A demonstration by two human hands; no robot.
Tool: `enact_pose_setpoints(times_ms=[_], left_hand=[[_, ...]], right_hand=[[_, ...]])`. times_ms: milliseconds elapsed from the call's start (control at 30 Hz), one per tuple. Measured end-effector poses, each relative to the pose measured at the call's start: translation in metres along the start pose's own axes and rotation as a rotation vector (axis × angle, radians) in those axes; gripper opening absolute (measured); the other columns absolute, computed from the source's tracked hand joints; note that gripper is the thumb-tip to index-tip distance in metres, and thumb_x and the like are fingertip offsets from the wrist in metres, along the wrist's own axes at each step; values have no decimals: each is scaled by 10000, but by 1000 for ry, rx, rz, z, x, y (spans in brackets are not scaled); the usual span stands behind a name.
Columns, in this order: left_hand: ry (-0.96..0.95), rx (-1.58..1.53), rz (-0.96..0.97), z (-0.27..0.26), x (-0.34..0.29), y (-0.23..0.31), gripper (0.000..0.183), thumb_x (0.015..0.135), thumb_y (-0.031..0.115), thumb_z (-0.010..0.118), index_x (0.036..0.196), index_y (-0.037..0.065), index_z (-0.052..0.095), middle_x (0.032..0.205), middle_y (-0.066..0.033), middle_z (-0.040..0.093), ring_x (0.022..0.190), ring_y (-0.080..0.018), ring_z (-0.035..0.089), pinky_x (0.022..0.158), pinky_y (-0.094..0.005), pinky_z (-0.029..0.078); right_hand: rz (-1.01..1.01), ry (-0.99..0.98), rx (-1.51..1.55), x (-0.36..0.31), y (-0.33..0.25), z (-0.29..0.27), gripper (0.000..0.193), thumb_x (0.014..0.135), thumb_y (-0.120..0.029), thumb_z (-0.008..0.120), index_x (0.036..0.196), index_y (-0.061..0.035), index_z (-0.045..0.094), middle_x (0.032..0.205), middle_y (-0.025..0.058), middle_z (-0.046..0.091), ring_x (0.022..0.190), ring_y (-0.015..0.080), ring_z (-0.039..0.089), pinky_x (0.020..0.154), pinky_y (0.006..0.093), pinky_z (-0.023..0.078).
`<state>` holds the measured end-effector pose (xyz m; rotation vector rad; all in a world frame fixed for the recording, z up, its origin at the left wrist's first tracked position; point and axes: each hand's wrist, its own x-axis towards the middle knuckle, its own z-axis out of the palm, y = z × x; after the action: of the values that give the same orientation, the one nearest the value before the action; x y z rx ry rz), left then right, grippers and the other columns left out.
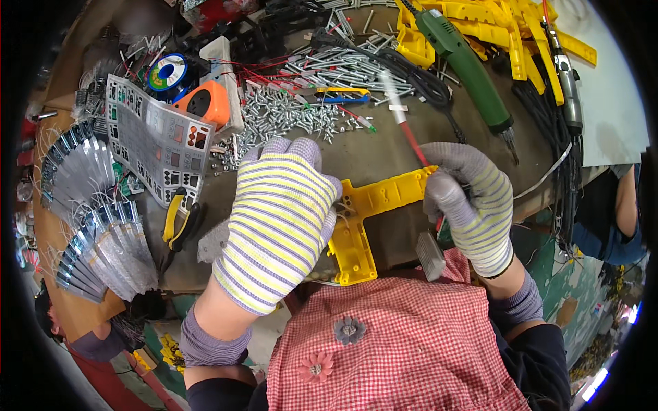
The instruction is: The person uses a power screwdriver to fasten a circuit board into a yellow plastic housing, then peels a sticker from a sheet and applies it to the device. After placing the assembly on the floor, they use a soldering iron to connect wires to the circuit board of another unit.
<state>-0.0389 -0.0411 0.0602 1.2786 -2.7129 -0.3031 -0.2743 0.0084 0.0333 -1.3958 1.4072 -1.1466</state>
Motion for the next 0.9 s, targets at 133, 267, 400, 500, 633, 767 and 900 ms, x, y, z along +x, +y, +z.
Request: enact_pose_setpoints(times_ms=[133, 267, 400, 500, 633, 767, 900], left_hand=[[81, 239, 126, 11, 11, 8, 149, 734, 208, 716, 839, 102, 719, 979, -117, 605, 1010, -324, 578, 866, -485, 447], [206, 329, 181, 24, 7, 12, 132, 769, 185, 633, 836, 82, 681, 947, -108, 620, 958, -304, 589, 914, -494, 449], [62, -5, 136, -4, 2, -1, 116, 716, 194, 747, 807, 122, 745, 904, -63, 619, 907, -299, 593, 869, -452, 440], [58, -356, 113, 2, -21, -21, 180, 655, 157, 795, 834, 163, 775, 926, -38, 621, 896, -275, 582, 831, -431, 450], [70, -263, 282, 11, -26, -25, 224, 624, 182, 808, 837, 227, 755, 991, -28, 657, 953, -295, 603, 859, -470, 459], [10, -178, 273, 17, -26, -22, 258, 639, 206, 807, 867, 285, 715, 992, -2, 669, 983, -284, 621, 894, -524, 459], [-43, -67, 423, 15, -28, -22, 272, 675, 193, 777, 938, 247, 729, 966, 7, 672, 988, -251, 623, 960, -533, 441]], right_hand=[[-229, 40, -399, 4, 9, 4, 229, 851, -160, 765, 1021, -26, 689, 793, 104, 706, 670, 210, 710, 627, 292, 541], [-213, 30, -404, 4, 7, 10, 239, 812, -144, 789, 995, -32, 683, 813, 114, 708, 701, 265, 718, 632, 318, 553], [-296, 53, -445, 3, 18, 7, 240, 803, -142, 797, 986, -36, 684, 858, 120, 710, 709, 274, 713, 628, 327, 555], [-432, 46, -474, 5, 24, 9, 233, 789, -127, 803, 975, -47, 688, 874, 109, 705, 699, 264, 706, 619, 318, 554], [-403, 28, -474, 8, 24, 9, 227, 784, -120, 802, 969, -47, 693, 866, 107, 702, 697, 264, 704, 616, 318, 552], [-370, 33, -469, 9, 27, 11, 230, 786, -120, 802, 976, -47, 696, 858, 105, 702, 699, 263, 704, 618, 317, 553], [-398, 42, -475, 8, 28, 11, 232, 783, -118, 803, 978, -47, 698, 855, 106, 702, 699, 265, 706, 617, 318, 554]])
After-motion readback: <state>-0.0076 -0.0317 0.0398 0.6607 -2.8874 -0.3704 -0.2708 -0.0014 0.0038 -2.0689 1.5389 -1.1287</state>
